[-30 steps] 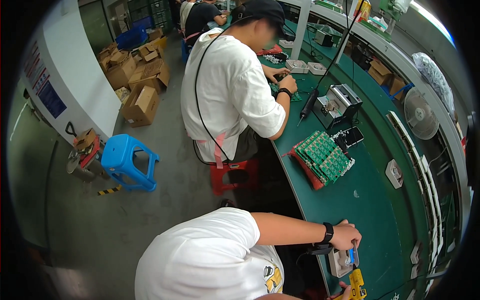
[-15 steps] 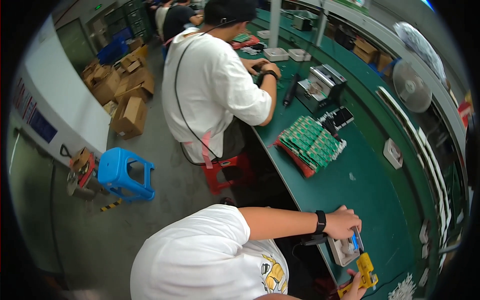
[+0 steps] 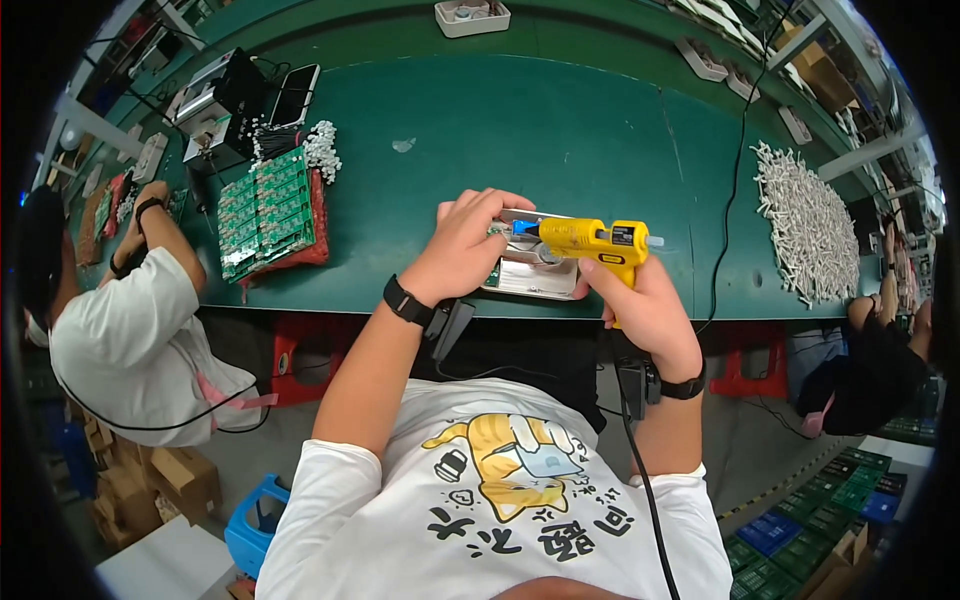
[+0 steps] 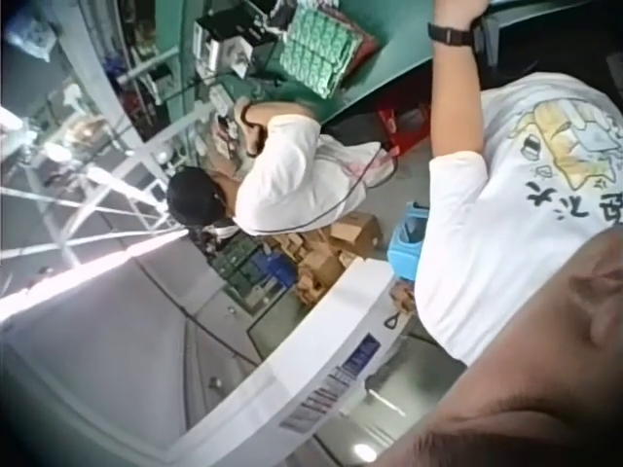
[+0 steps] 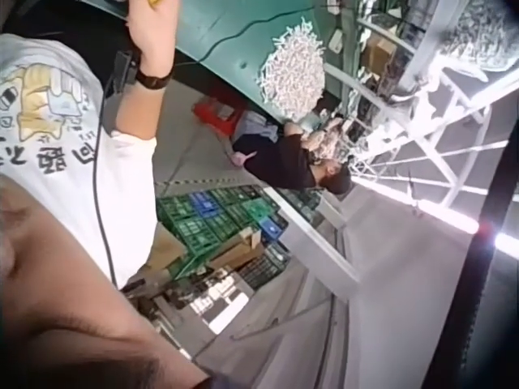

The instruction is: Applying hot glue to small electronic components on an assembly line.

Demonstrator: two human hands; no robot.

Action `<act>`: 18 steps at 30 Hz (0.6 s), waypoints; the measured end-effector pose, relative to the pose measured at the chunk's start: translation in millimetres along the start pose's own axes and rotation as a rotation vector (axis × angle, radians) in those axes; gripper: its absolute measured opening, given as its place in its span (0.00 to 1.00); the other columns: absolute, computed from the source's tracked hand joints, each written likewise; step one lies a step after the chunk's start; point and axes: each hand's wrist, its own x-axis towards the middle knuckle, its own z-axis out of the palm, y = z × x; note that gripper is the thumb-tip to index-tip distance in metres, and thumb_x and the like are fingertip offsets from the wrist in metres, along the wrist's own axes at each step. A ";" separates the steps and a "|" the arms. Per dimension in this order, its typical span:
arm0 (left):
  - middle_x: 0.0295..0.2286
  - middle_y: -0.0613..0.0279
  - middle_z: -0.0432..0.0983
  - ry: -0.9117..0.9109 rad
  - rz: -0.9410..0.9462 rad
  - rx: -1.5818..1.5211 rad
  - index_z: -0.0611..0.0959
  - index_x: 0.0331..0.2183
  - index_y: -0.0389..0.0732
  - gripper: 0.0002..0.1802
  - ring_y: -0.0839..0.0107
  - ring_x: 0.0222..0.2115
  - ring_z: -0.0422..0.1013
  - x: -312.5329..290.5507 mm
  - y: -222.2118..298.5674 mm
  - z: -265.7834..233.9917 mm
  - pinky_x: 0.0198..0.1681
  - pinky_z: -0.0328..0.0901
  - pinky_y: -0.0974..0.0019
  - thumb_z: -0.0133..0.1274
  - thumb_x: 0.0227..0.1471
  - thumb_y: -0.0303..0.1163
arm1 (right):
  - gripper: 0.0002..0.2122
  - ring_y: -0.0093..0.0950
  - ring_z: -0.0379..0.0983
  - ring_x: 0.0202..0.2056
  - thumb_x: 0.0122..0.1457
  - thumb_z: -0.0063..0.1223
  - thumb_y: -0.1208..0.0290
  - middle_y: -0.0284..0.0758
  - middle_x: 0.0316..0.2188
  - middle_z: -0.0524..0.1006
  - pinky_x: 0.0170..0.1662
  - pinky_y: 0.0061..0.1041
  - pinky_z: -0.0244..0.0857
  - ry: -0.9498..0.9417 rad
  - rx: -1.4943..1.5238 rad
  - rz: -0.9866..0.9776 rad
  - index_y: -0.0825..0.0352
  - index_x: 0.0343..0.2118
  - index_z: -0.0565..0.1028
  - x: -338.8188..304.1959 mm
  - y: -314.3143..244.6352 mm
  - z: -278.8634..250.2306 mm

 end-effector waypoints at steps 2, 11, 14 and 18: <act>0.46 0.65 0.77 -0.005 -0.011 0.002 0.80 0.53 0.47 0.27 0.67 0.51 0.70 -2.6 1.0 0.1 0.61 0.52 0.59 0.46 0.51 0.23 | 0.15 0.14 0.70 0.23 0.70 0.57 0.62 0.29 0.29 0.82 0.23 0.16 0.64 0.000 -0.015 0.003 0.68 0.51 0.78 2.5 -0.4 2.8; 0.47 0.64 0.78 0.032 -0.001 0.030 0.81 0.53 0.45 0.27 0.67 0.51 0.71 -5.6 0.2 -0.3 0.60 0.53 0.58 0.45 0.50 0.23 | 0.14 0.14 0.68 0.20 0.70 0.58 0.60 0.27 0.24 0.79 0.22 0.17 0.63 0.001 -0.094 0.074 0.68 0.45 0.80 3.5 -4.7 6.7; 0.47 0.63 0.78 0.037 0.004 0.035 0.81 0.53 0.45 0.27 0.66 0.51 0.71 -4.5 0.5 -1.9 0.60 0.53 0.59 0.45 0.50 0.23 | 0.14 0.14 0.68 0.20 0.70 0.58 0.61 0.27 0.25 0.80 0.22 0.18 0.62 0.034 -0.107 0.082 0.68 0.46 0.81 3.6 -5.6 5.8; 0.46 0.63 0.78 0.054 0.009 0.029 0.81 0.52 0.44 0.27 0.65 0.50 0.71 -3.2 2.9 0.1 0.60 0.53 0.59 0.45 0.50 0.24 | 0.14 0.14 0.68 0.20 0.70 0.58 0.61 0.27 0.26 0.82 0.21 0.18 0.62 0.105 -0.112 -0.064 0.69 0.47 0.81 11.6 -1.4 8.3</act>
